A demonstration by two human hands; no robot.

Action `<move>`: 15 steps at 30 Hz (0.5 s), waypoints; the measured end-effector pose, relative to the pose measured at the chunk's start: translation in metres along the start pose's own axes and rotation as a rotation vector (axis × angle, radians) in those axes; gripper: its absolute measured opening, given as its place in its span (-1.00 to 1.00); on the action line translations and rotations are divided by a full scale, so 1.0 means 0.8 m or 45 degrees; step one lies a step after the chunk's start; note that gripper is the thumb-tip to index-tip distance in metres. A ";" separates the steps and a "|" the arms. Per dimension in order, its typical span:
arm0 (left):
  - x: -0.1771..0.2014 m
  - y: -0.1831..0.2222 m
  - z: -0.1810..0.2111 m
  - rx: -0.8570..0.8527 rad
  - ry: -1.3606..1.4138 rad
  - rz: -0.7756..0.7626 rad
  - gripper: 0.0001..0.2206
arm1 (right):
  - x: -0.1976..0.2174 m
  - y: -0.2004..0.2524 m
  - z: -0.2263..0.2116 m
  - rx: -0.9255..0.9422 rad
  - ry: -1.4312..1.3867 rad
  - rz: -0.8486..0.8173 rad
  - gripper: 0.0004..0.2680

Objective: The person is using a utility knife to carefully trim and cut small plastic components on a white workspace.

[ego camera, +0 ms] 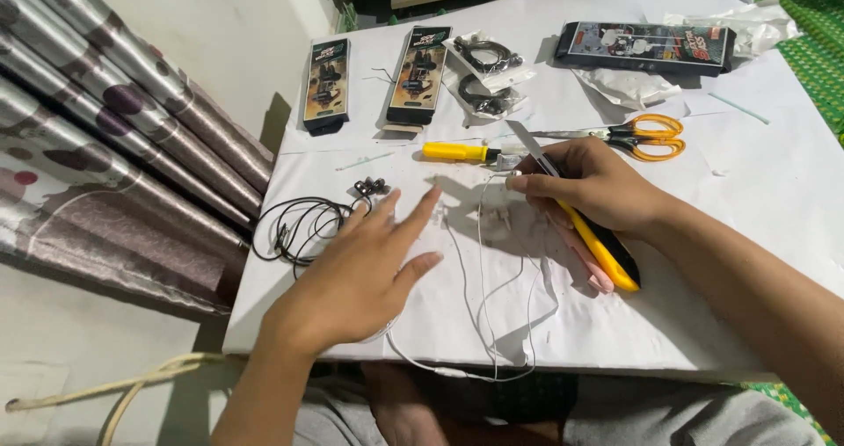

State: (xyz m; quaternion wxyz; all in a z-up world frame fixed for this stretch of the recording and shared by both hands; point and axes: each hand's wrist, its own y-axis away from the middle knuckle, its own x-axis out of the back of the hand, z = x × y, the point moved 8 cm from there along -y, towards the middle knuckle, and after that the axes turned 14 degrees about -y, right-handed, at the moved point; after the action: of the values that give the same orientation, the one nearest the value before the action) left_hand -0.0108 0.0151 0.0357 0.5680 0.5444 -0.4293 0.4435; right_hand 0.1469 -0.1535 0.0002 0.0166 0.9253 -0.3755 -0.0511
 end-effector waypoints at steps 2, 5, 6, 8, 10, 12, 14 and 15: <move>-0.003 0.000 0.006 -0.061 -0.034 0.033 -0.39 | -0.003 0.003 -0.003 -0.004 0.002 -0.002 -0.88; -0.001 0.000 0.013 -0.116 -0.100 0.069 -0.40 | -0.005 0.003 -0.006 0.005 0.023 0.003 -0.87; -0.001 -0.002 0.015 -0.112 -0.129 0.064 -0.40 | -0.002 0.005 -0.006 0.011 0.039 0.013 -0.87; 0.000 0.002 0.019 -0.106 -0.140 0.083 -0.39 | -0.003 0.005 -0.007 0.016 0.035 0.013 -0.86; -0.004 0.004 0.019 -0.102 -0.152 0.099 -0.38 | -0.001 0.005 -0.006 0.021 0.028 0.016 -0.86; -0.011 0.005 0.015 -0.098 -0.175 0.145 -0.37 | -0.002 0.003 -0.004 0.030 -0.015 -0.011 -0.88; -0.015 0.003 0.013 -0.066 -0.169 0.131 -0.37 | -0.003 0.004 -0.005 0.025 0.000 -0.008 -0.88; -0.017 0.001 0.010 -0.032 -0.162 0.117 -0.36 | -0.003 0.004 -0.006 0.019 0.017 -0.006 -0.88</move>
State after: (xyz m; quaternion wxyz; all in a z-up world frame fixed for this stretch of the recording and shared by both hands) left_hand -0.0152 0.0066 0.0229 0.5255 0.5441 -0.4948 0.4279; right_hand 0.1433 -0.1539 0.0051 0.0119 0.9265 -0.3737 -0.0423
